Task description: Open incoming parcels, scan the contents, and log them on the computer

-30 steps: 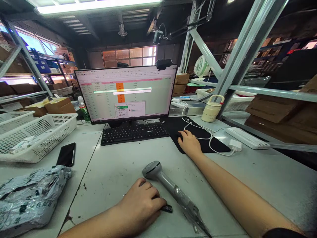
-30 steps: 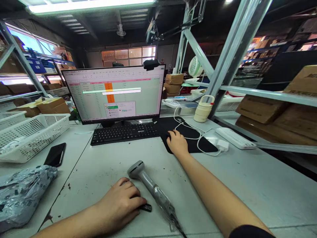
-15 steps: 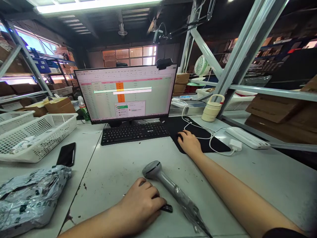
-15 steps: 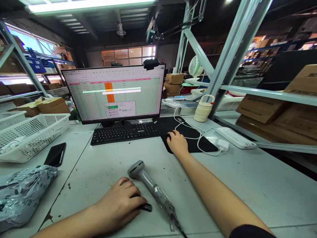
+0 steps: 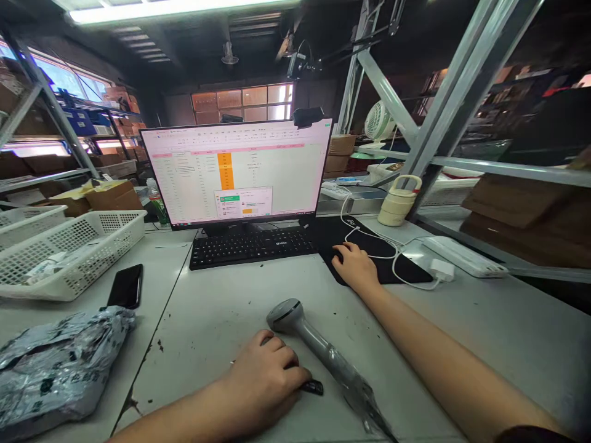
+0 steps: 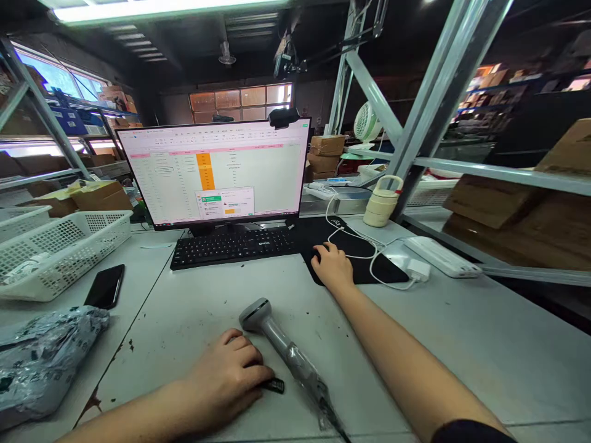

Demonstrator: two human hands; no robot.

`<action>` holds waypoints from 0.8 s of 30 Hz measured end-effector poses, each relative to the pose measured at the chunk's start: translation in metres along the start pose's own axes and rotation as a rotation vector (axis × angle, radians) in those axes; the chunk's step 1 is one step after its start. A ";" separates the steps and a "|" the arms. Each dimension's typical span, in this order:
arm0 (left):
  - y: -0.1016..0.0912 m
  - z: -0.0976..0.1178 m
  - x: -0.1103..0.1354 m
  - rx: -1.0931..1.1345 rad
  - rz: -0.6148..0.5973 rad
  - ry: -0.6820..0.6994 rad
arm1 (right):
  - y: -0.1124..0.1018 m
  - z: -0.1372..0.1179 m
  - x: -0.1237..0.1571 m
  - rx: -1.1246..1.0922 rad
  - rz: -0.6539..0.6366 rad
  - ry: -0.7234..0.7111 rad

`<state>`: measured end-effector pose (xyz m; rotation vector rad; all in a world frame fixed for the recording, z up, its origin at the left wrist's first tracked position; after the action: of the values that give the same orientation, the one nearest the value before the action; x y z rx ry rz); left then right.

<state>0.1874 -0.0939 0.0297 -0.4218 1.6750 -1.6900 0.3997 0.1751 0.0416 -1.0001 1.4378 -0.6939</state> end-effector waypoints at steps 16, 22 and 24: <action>-0.004 0.001 -0.001 0.015 0.003 0.002 | -0.001 0.000 0.000 -0.001 -0.022 0.024; -0.003 0.001 -0.001 -0.001 -0.008 0.009 | 0.001 0.001 -0.001 -0.005 -0.008 0.011; -0.005 0.002 -0.001 -0.018 -0.009 0.017 | 0.004 0.002 -0.003 -0.011 0.003 -0.009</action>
<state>0.1882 -0.0949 0.0346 -0.4250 1.7034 -1.6906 0.4008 0.1798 0.0391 -1.0084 1.4361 -0.6789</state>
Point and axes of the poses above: each hand's wrist, its own x-axis away from the middle knuckle, its own y-axis out of the palm, z = x × y, the point moved 7 cm from there along -x, towards the middle knuckle
